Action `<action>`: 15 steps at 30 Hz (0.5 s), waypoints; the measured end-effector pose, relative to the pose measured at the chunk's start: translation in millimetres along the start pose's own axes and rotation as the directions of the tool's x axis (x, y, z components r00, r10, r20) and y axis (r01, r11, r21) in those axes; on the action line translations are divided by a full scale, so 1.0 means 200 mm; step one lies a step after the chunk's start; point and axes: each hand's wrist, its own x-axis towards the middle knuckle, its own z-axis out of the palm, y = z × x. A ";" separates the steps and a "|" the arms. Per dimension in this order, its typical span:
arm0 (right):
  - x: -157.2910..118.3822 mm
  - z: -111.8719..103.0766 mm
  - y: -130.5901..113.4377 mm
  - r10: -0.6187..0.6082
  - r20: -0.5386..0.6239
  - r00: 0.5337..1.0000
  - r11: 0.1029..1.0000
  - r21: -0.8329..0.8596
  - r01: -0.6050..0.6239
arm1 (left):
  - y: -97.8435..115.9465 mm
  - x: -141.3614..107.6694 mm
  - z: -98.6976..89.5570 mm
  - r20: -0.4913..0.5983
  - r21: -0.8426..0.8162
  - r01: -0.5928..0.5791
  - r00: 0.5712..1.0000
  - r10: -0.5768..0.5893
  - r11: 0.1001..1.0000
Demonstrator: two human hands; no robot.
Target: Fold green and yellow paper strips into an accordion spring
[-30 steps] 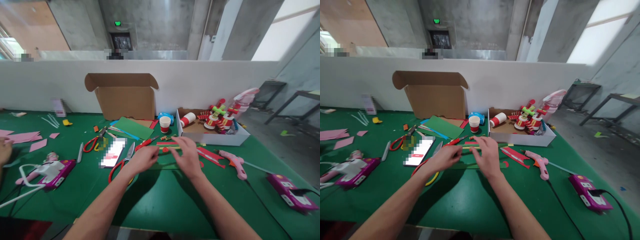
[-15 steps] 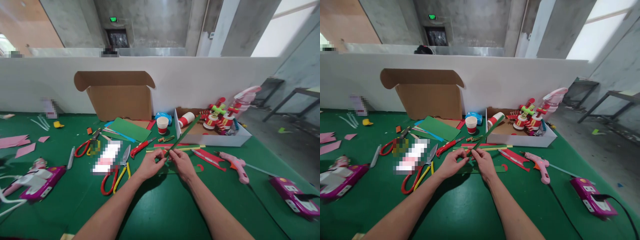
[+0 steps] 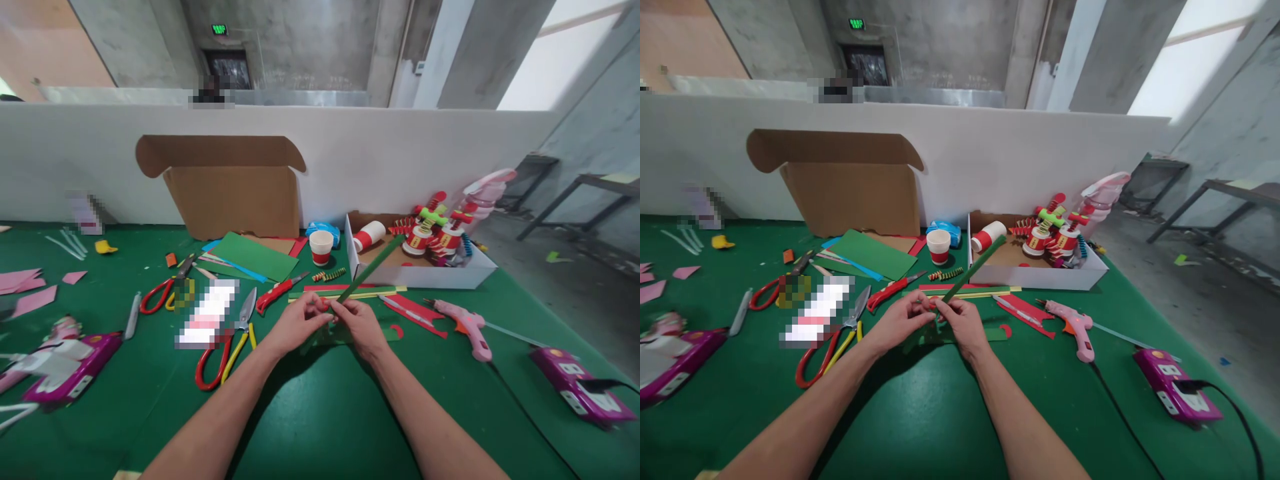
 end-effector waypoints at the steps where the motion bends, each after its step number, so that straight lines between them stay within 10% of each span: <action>1: 0.00 0.00 0.00 0.006 0.016 1.000 1.000 0.005 -0.006 | 0.00 0.00 0.00 0.014 0.005 0.010 1.000 -0.010 1.000; 15: 0.02 -0.05 -0.05 0.033 0.133 0.991 0.995 0.094 -0.045 | 0.04 -0.03 -0.11 0.296 0.110 0.025 0.953 -0.057 0.994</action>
